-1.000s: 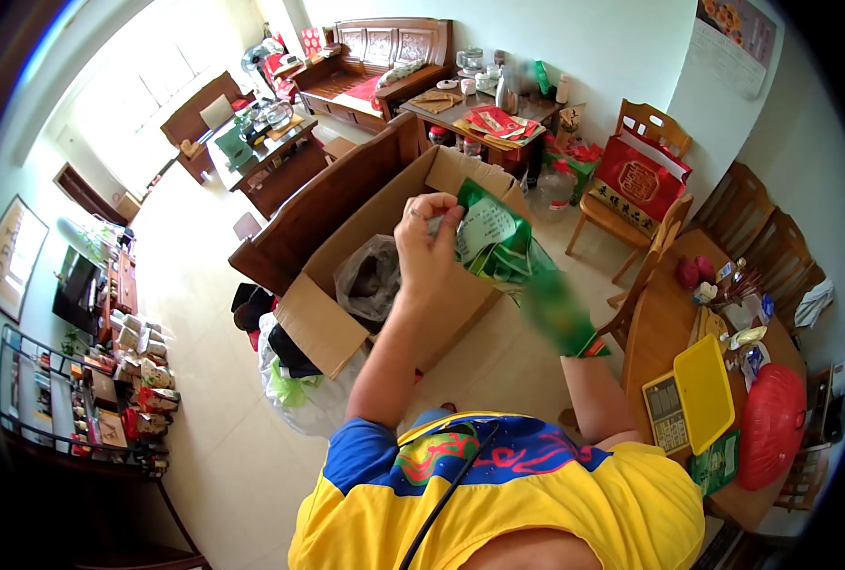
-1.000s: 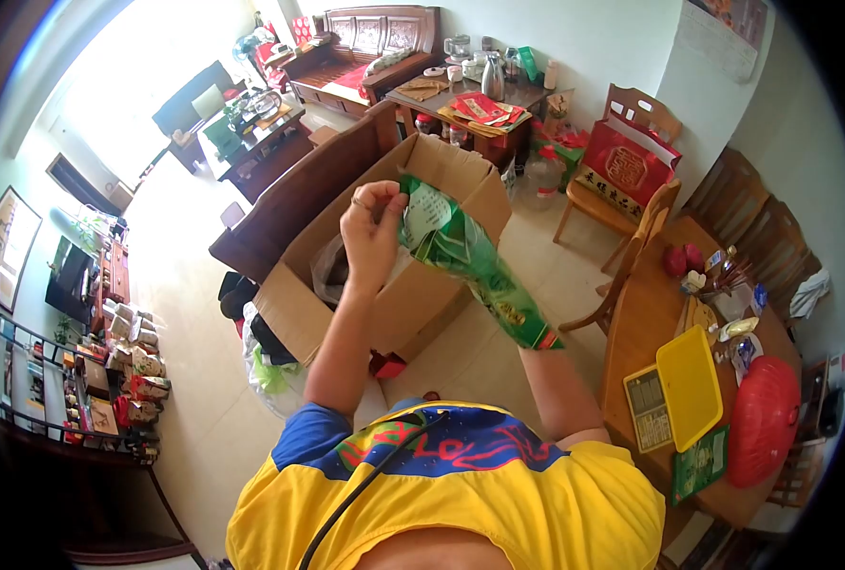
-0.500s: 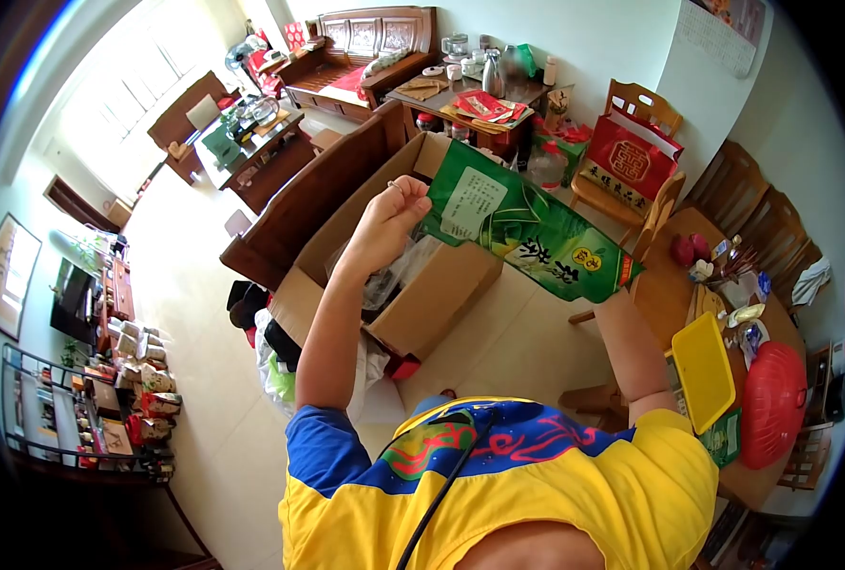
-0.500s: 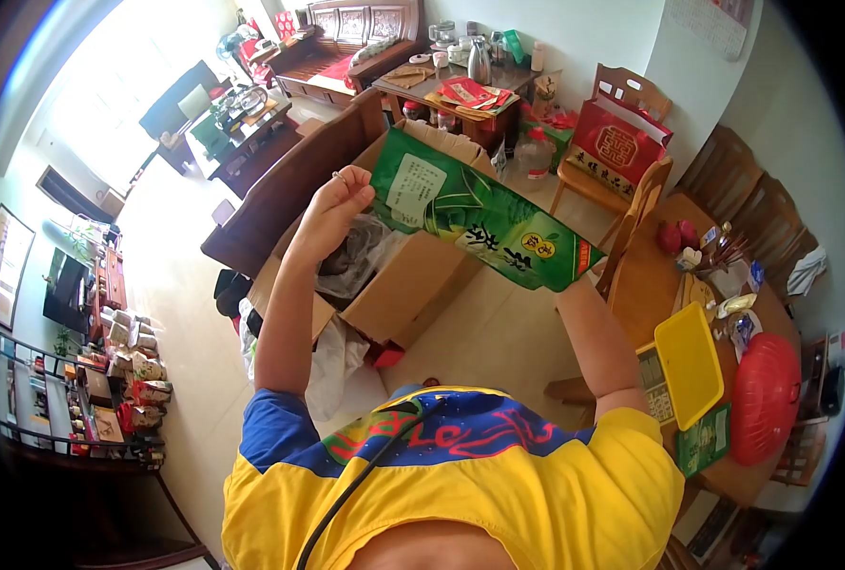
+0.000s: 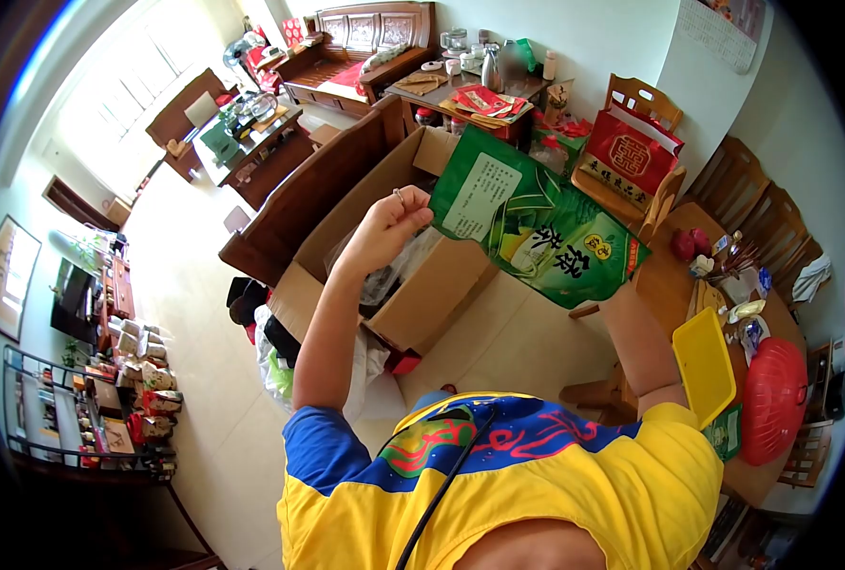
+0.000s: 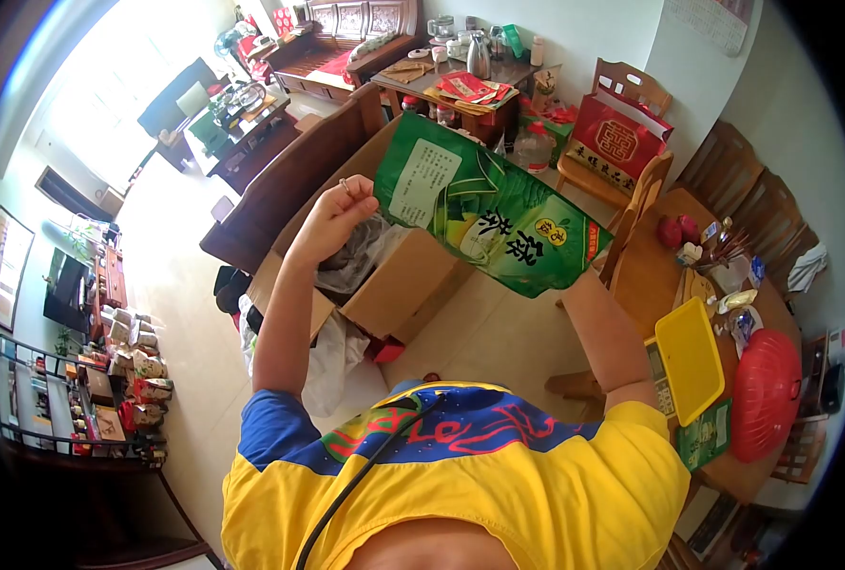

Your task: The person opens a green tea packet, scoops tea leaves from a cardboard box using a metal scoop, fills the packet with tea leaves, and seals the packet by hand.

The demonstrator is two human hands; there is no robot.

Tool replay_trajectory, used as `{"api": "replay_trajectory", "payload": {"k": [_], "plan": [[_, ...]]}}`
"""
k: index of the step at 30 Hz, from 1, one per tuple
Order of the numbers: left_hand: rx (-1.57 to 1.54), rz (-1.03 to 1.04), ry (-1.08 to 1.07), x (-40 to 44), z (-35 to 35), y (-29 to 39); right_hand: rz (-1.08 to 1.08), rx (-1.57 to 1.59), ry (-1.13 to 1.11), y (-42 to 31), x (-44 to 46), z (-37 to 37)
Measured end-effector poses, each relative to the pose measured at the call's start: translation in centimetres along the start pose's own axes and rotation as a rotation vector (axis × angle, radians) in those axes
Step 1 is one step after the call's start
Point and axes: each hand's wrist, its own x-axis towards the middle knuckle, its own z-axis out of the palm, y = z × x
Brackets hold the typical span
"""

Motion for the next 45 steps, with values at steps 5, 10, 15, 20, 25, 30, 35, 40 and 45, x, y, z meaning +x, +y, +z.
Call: {"api": "replay_trajectory", "payload": {"k": [5,10,15,20,25,30,35,40,45], "plan": [[0.049,0.034,0.02,-0.3,-0.2,0.7,0.009,-0.019,-0.018,-0.1,-0.1,-0.6],[0.089,0.025,0.064,-0.4,-0.8,-0.3,0.019,-0.06,-0.064,-0.6,0.1,-1.0],[0.194,0.207,0.458,0.5,-0.8,2.6,0.063,-0.131,-0.192,-0.9,-0.9,-0.7],[0.765,0.559,-0.073,1.1,6.4,8.6,0.113,-0.203,-0.372,-0.3,-0.6,2.3],[1.232,0.9,-0.358,0.4,13.4,9.5,0.161,-0.224,-0.493,0.8,-0.6,5.3],[1.413,0.964,-0.349,1.1,14.5,9.0,0.223,-0.189,-0.533,1.6,-0.6,6.7],[1.601,0.915,-0.387,1.2,15.9,7.5,0.306,-0.085,-0.524,2.3,-0.8,7.1],[1.528,0.909,-0.482,2.4,15.9,7.5,0.414,0.059,-0.493,3.1,-1.0,7.0],[1.493,0.885,-0.354,4.1,14.4,6.6,0.515,0.196,-0.447,3.8,-0.8,7.0]]}}
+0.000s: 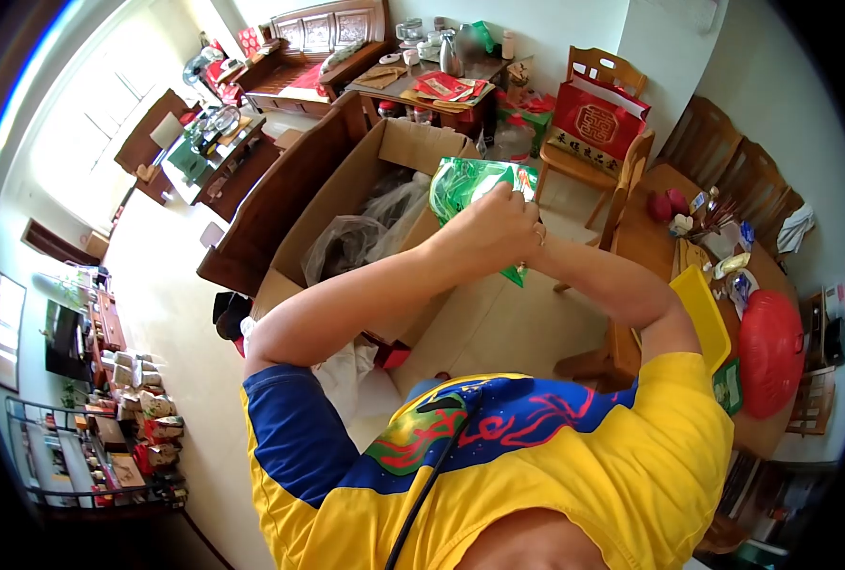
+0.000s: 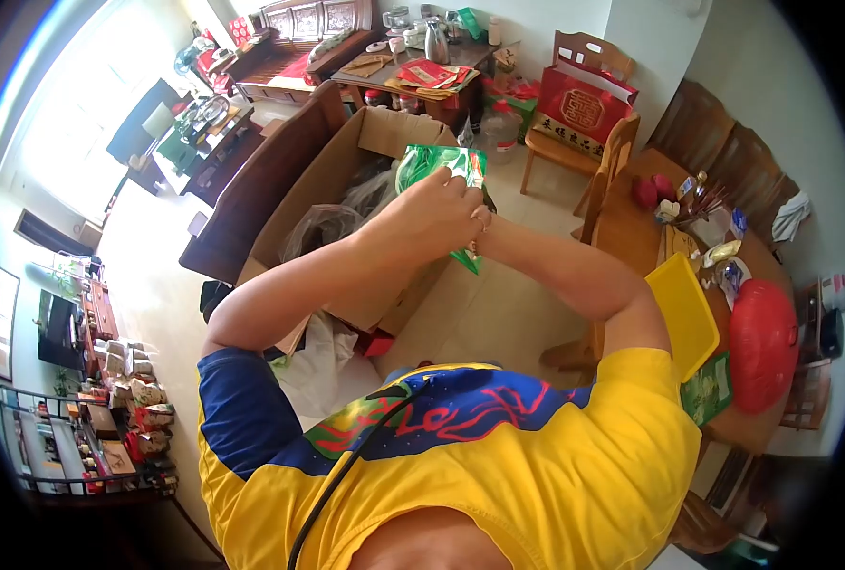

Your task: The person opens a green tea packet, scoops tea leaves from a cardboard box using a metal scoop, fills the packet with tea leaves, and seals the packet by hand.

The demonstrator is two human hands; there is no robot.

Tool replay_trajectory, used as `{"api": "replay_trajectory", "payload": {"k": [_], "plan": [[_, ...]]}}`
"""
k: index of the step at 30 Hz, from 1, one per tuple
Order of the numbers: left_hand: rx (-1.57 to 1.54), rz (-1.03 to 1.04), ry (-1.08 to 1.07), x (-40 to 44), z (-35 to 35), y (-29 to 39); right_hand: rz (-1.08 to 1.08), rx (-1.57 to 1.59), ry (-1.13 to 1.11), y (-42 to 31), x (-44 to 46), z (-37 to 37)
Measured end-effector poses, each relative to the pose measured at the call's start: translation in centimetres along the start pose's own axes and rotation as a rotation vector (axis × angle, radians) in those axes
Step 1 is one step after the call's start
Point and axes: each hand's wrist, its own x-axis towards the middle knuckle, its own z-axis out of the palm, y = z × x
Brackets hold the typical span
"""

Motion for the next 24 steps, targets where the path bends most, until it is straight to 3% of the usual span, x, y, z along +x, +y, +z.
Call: {"api": "replay_trajectory", "payload": {"k": [6,12,18,21,24], "plan": [[-0.152,0.062,-0.136,-1.9,0.2,-1.3,0.062,0.138,0.012,-0.1,0.9,0.0],[-0.195,-0.1,-0.201,-2.8,0.3,-2.4,0.104,0.213,0.025,0.1,1.5,-0.1],[-0.218,-0.069,-0.254,-2.9,2.2,-3.7,0.132,0.216,0.032,0.3,2.7,0.0],[-0.214,-0.081,-0.247,-4.7,2.8,-5.2,0.045,0.001,-0.023,-0.1,3.1,-0.7],[-0.227,-0.132,-0.178,-5.6,3.8,-4.8,-0.201,-0.68,-0.062,-1.3,3.0,-1.4]]}}
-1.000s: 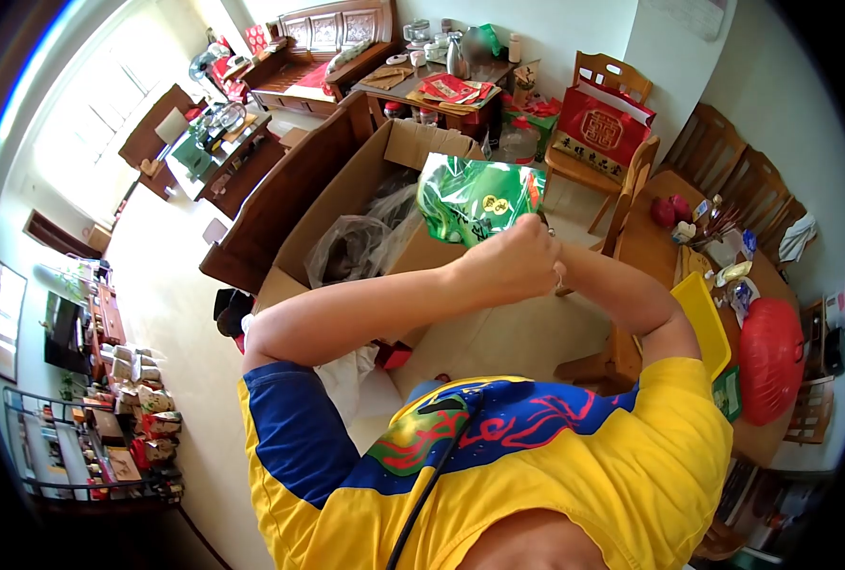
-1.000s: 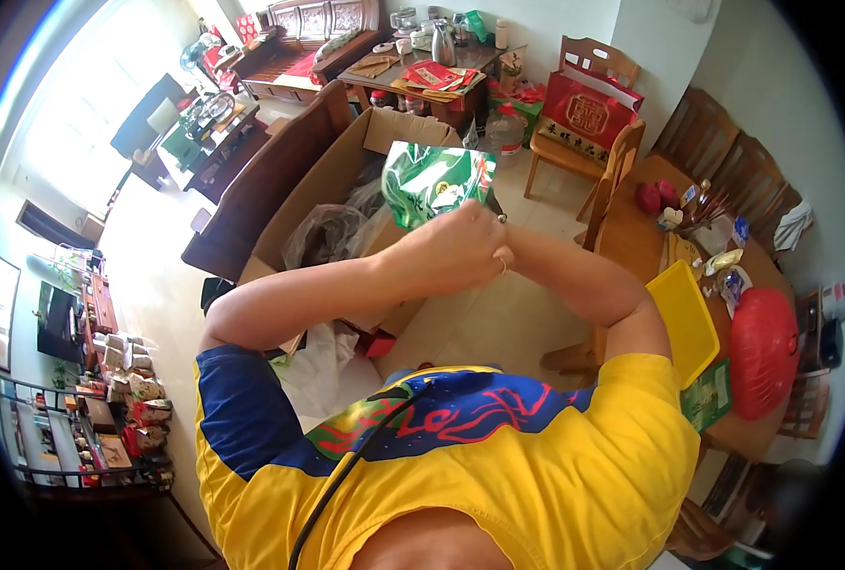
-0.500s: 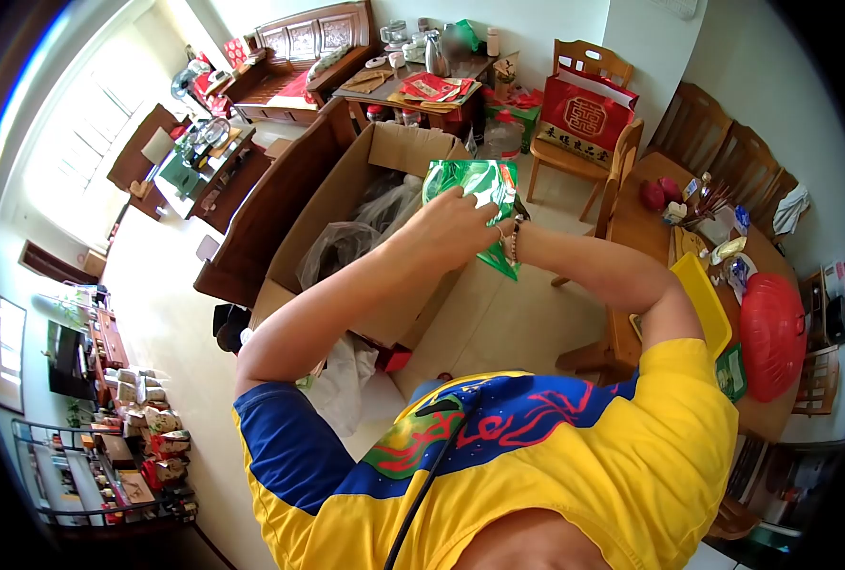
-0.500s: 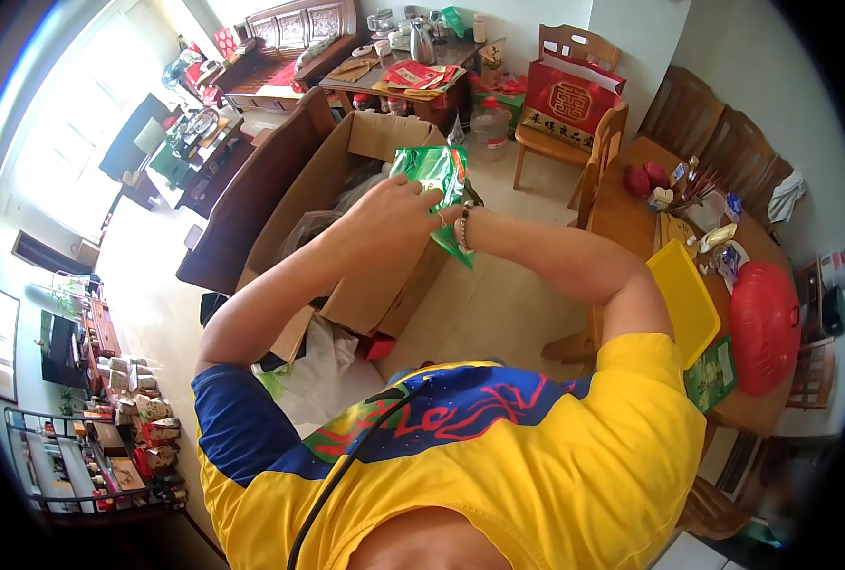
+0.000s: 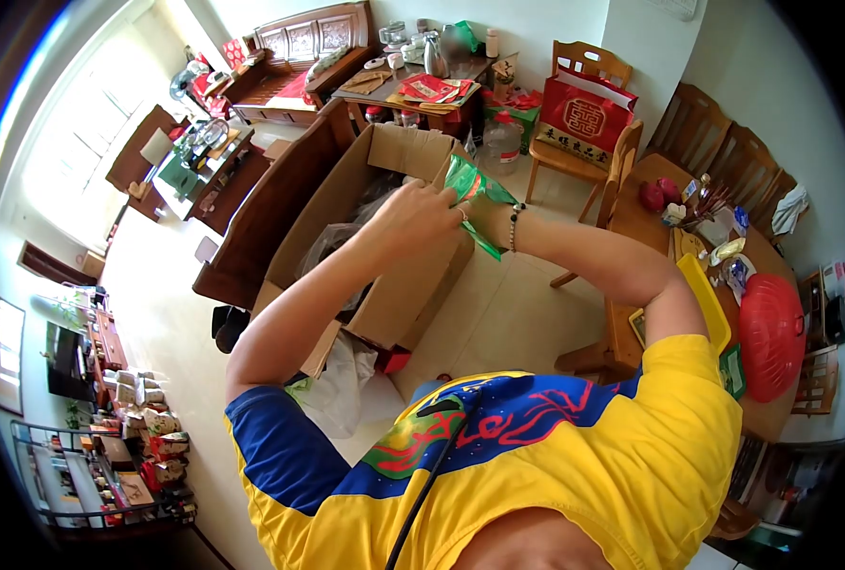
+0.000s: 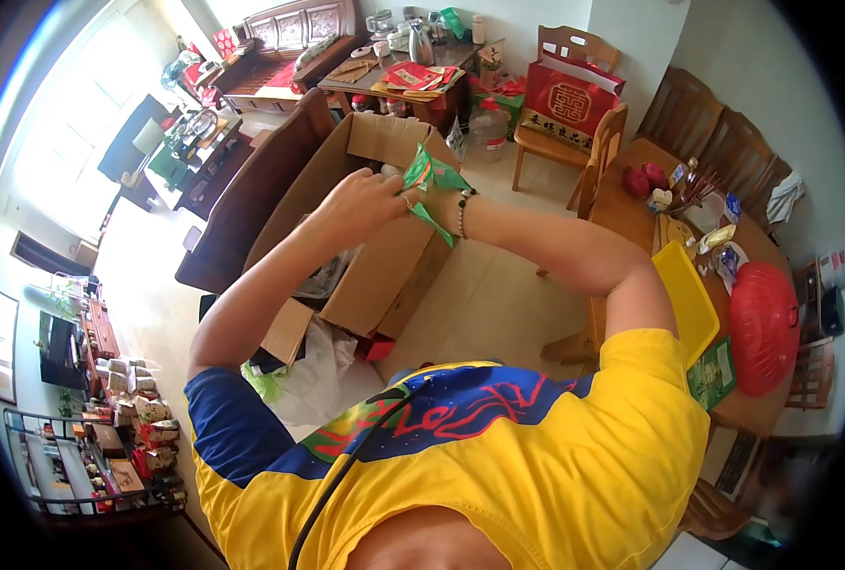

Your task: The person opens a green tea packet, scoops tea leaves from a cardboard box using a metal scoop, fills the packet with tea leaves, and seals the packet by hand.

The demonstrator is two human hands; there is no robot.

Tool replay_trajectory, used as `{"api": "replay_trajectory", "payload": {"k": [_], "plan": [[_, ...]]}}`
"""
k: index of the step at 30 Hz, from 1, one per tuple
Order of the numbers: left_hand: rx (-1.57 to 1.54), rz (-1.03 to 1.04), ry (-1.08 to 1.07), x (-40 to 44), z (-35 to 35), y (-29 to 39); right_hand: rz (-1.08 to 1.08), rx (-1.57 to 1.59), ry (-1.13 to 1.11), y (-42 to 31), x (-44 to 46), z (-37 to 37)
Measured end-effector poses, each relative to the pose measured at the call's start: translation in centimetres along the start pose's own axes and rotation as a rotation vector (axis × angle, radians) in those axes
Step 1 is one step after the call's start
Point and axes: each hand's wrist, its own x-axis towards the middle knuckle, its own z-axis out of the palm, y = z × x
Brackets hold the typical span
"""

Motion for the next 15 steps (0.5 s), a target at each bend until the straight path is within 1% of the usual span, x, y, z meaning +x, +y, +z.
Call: {"api": "replay_trajectory", "payload": {"k": [2,3,5,6,8,9,10,12,15], "plan": [[0.079,-0.061,-0.004,0.4,0.5,1.1,-0.097,-0.62,0.039,-0.9,-0.5,-0.6],[0.078,-0.062,-0.005,0.6,0.6,1.4,-0.097,-0.619,0.037,-0.4,-0.6,-0.5],[0.209,-0.062,0.08,1.1,0.9,1.9,-0.348,-0.729,0.195,0.7,-0.8,-0.5],[0.21,-0.069,0.084,1.5,1.0,2.1,-0.436,-0.737,0.238,0.7,-0.8,-0.3],[0.177,0.034,0.123,2.0,1.4,2.7,-0.522,-0.739,0.274,0.9,-1.1,-0.1],[0.122,0.081,0.182,2.2,1.1,3.4,-0.52,-0.739,0.258,0.9,-1.1,0.2],[0.12,0.079,0.182,2.2,0.6,4.1,-0.51,-0.742,0.242,0.8,-1.2,0.2],[0.149,0.137,0.207,2.3,-0.1,5.3,-0.472,-0.725,0.188,0.7,-1.5,0.0],[0.122,0.14,0.16,2.6,0.8,6.2,-0.417,-0.694,0.119,0.6,-1.7,-0.4]]}}
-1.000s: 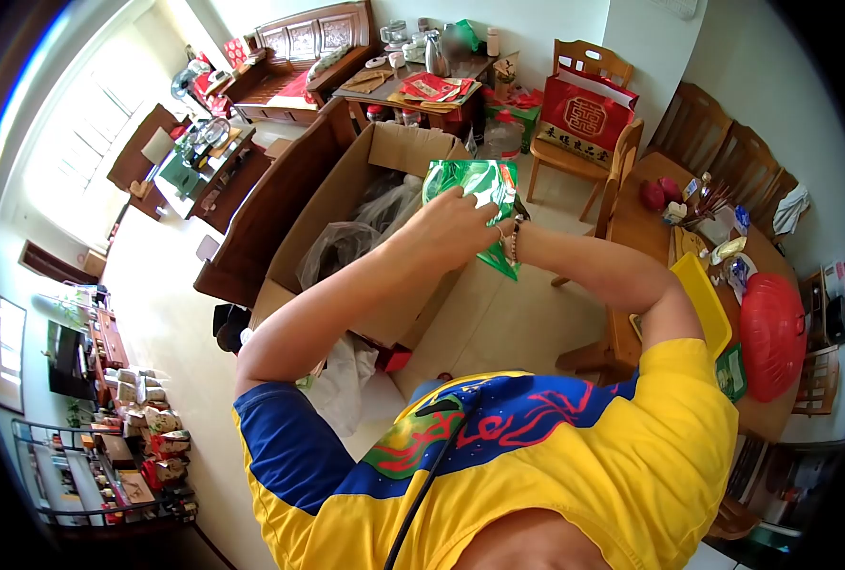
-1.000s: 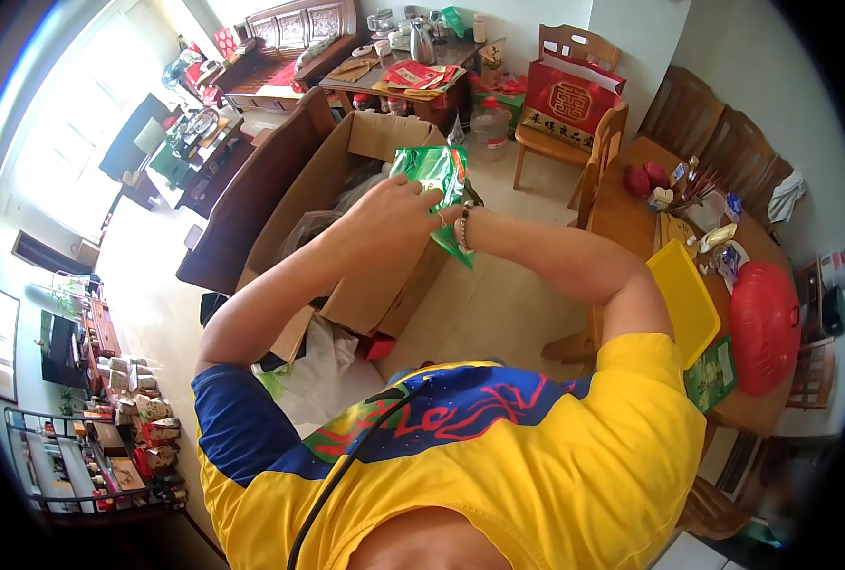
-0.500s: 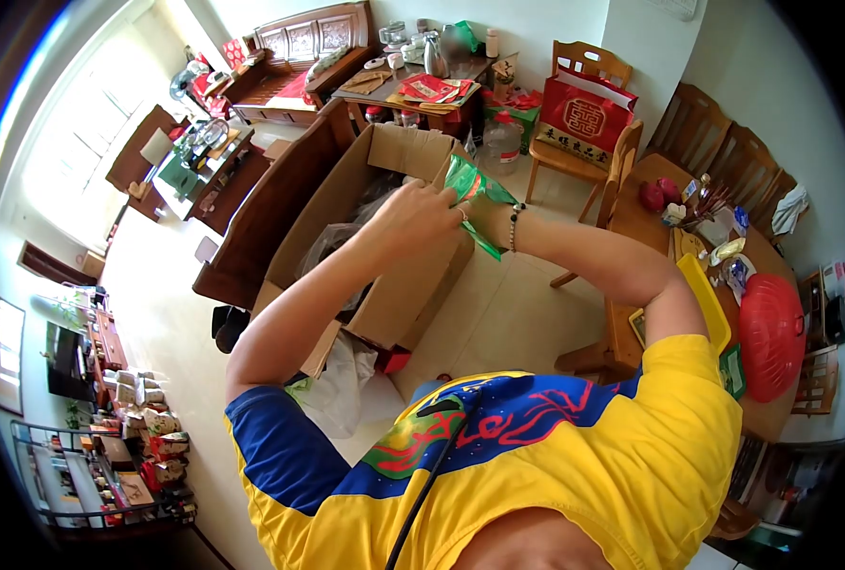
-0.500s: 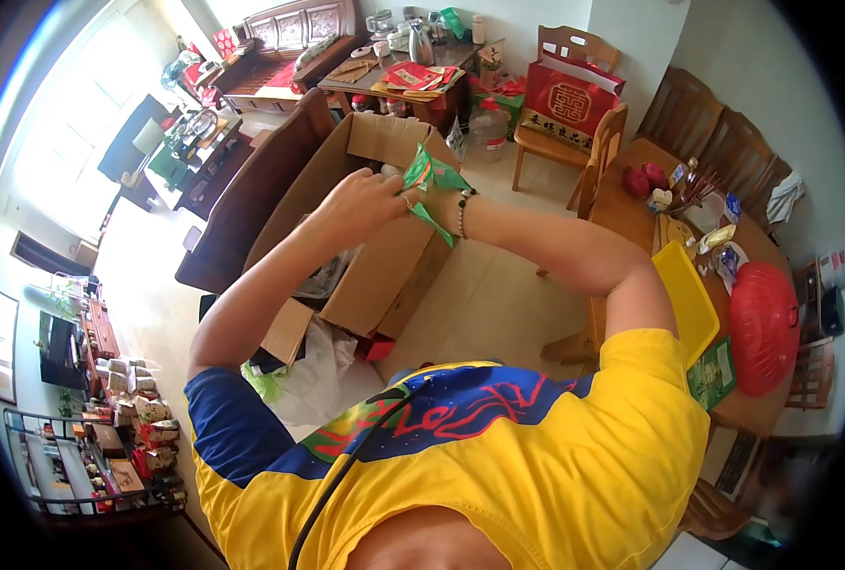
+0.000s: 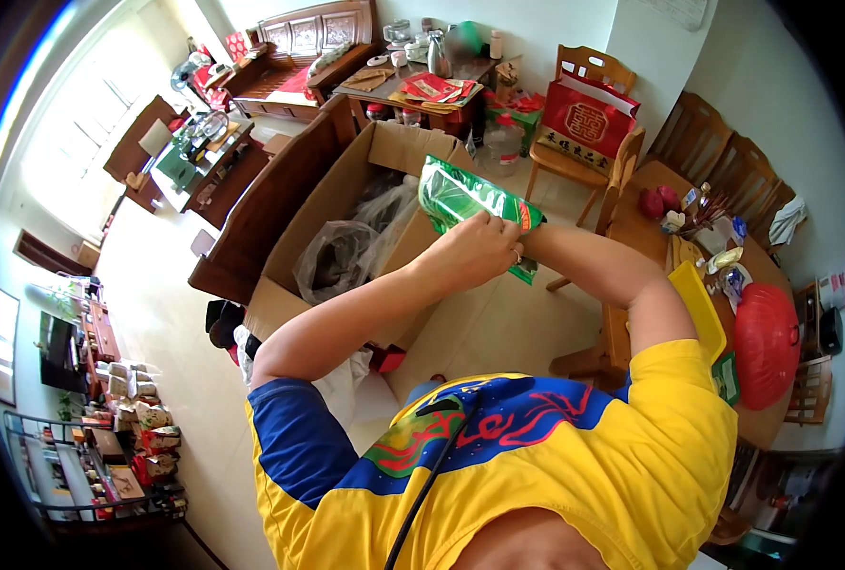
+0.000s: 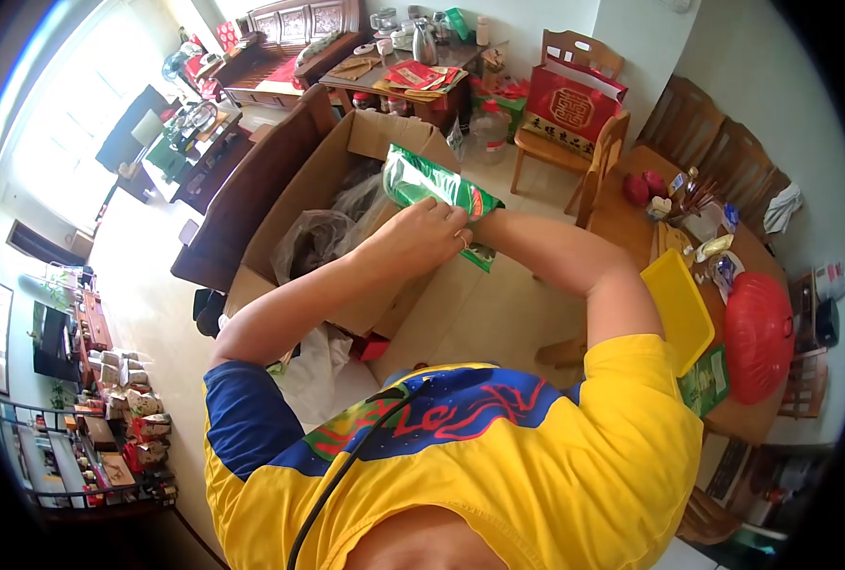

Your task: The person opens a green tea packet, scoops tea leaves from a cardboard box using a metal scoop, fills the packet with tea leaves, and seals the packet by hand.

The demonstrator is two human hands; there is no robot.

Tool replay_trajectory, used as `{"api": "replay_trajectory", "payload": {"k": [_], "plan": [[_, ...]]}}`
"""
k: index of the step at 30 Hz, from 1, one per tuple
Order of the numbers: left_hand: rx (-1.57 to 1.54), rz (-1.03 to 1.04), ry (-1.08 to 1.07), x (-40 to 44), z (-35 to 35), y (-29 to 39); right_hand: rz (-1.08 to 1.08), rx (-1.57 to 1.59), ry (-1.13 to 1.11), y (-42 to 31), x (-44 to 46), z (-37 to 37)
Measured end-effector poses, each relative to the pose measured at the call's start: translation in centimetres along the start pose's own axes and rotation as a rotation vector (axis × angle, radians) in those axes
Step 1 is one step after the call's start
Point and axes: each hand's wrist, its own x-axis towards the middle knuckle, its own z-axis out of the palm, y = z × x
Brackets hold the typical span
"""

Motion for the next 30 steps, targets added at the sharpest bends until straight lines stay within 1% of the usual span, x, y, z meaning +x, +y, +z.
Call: {"api": "replay_trajectory", "payload": {"k": [2,4,5,7,9,10,11,13,14,15,17,18,20,21,23,25,26,27,29,30], "plan": [[-0.027,-0.005,-0.019,0.1,0.1,0.2,0.021,0.019,-0.047,0.0,0.4,0.2],[-0.023,-0.005,-0.115,-0.1,0.7,0.5,0.032,0.043,-0.072,-0.2,0.5,0.8],[-0.022,-0.003,-0.115,-0.2,1.0,0.4,0.04,0.05,-0.089,-0.2,0.7,1.0],[-0.011,-0.097,-0.088,-0.7,1.5,0.2,0.05,0.039,-0.145,0.0,1.5,1.3],[0.05,-0.175,-0.145,-1.6,1.1,-0.9,0.058,-0.006,-0.229,0.0,2.4,1.3],[0.034,-0.229,-0.218,-2.0,1.4,-1.6,0.066,-0.051,-0.295,0.2,2.9,1.2],[0.033,-0.23,-0.218,-2.5,2.0,-2.2,0.063,-0.1,-0.357,0.5,3.5,1.0],[-0.1,-0.318,-0.303,-3.4,3.5,-3.5,0.045,-0.234,-0.518,1.1,4.9,1.1],[-0.171,-0.308,-0.282,-3.8,4.1,-4.0,0.021,-0.303,-0.602,1.6,5.7,1.2],[-0.168,-0.309,-0.279,-4.2,4.2,-4.2,-0.008,-0.37,-0.691,1.9,6.4,1.4],[-0.357,-0.346,-0.03,-5.0,4.5,-4.6,-0.028,-0.437,-0.769,2.6,7.3,1.8],[-0.356,-0.346,-0.03,-5.5,5.0,-5.0,-0.031,-0.453,-0.787,2.6,7.7,1.6],[-0.22,-0.304,0.035,-6.7,5.7,-6.0,-0.041,-0.516,-0.784,0.7,8.0,0.5],[-0.222,-0.304,0.032,-7.2,5.5,-6.4,-0.051,-0.579,-0.785,-1.2,7.9,-0.9],[-0.291,-0.378,0.009,-7.7,4.4,-7.1,0.042,-0.501,-0.731,-7.2,6.4,-6.8],[-0.273,-0.363,0.029,-7.7,2.8,-7.4,0.13,-0.264,-0.532,-8.4,5.4,-7.7],[-0.309,-0.36,0.079,-7.5,1.7,-7.4,0.124,-0.299,-0.469,-9.3,4.7,-8.3],[-0.345,-0.355,0.13,-7.3,0.7,-7.3,0.119,-0.297,-0.478,-10.0,4.2,-8.4],[-0.306,-0.368,0.157,-7.2,-0.5,-7.2,0.168,-0.336,-0.38,-11.1,3.5,-8.8],[-0.297,-0.348,0.166,-7.2,-0.8,-7.1,0.14,-0.403,-0.407,-12.9,3.0,-10.1]]}}
